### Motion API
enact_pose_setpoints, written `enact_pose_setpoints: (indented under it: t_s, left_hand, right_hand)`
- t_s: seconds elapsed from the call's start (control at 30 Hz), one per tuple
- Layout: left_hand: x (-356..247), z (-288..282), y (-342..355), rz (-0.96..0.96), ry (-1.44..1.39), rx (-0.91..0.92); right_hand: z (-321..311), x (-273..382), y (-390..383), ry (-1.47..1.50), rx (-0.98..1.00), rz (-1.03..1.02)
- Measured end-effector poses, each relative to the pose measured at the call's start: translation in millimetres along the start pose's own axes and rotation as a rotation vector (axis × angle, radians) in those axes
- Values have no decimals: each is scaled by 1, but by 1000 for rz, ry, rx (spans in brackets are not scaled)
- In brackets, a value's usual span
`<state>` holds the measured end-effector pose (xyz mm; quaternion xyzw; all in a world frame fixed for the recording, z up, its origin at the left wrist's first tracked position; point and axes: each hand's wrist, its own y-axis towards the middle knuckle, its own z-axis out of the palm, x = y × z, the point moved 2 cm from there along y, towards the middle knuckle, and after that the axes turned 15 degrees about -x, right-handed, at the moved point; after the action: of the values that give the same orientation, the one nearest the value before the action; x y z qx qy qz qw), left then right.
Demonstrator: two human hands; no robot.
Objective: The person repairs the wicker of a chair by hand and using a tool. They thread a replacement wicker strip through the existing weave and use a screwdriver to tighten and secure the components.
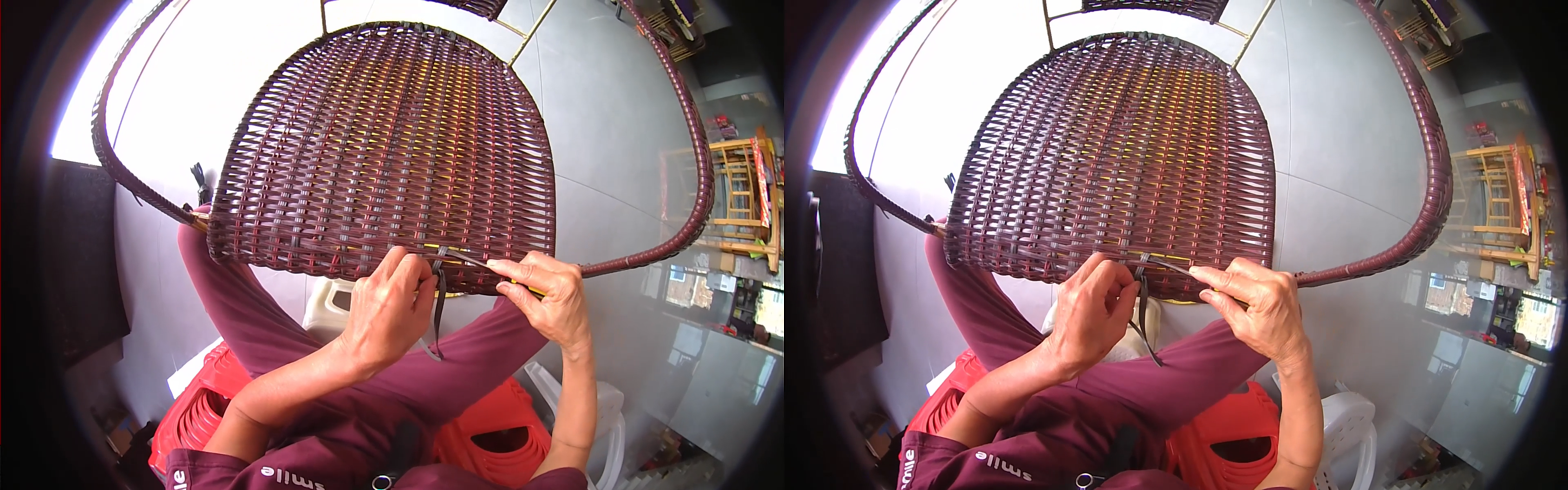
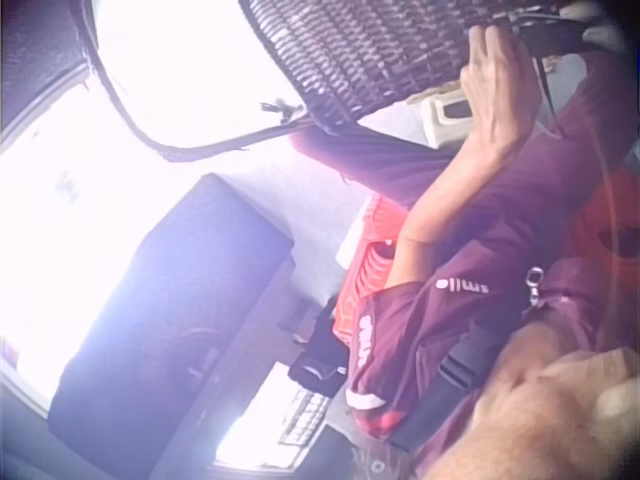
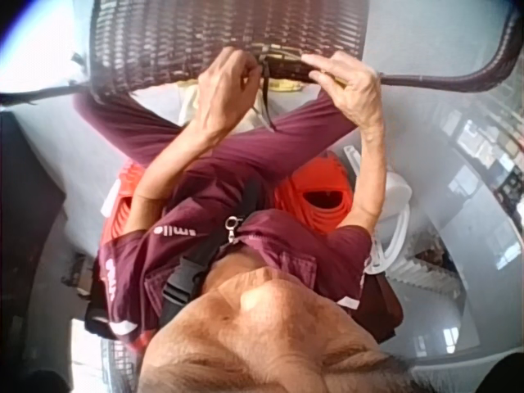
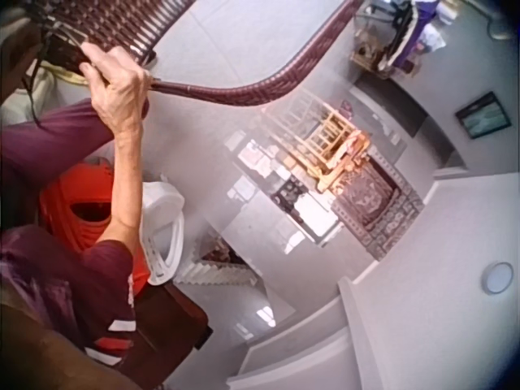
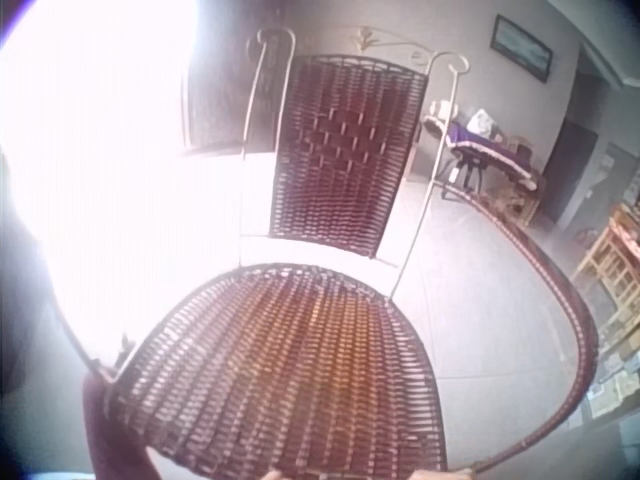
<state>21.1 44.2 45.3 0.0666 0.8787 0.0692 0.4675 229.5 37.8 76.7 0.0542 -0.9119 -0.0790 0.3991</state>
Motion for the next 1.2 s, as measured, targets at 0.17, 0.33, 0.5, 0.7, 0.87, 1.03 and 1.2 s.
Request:
enact_pose_setpoints:
  t_s: [0.17, 0.33, 0.5, 0.7, 0.87, 1.03, 1.2]
  left_hand:
    - [4, 4, -1, 24, -40, -30]
    - [-2, -2, 6, 3, -56, -58]
    - [-3, -5, 17, -64, -22, 55]
    - [-4, -9, 50, 240, 32, 310]
    - [-4, -11, 60, 276, -12, 446]
    - [-3, -32, 44, 118, -71, 118]
    - [17, -50, 11, 85, 64, 45]
  right_hand:
    - [4, 0, -5, 47, -83, -99]
    - [12, 7, -2, -14, -87, -141]
    - [0, 9, -8, 76, -253, -48]
    - [12, 4, -20, 123, -395, -1]
    - [17, 6, -27, 111, -451, 9]
    - [40, 18, -56, 230, -567, 264]
    - [57, 12, -77, 350, -613, 465]
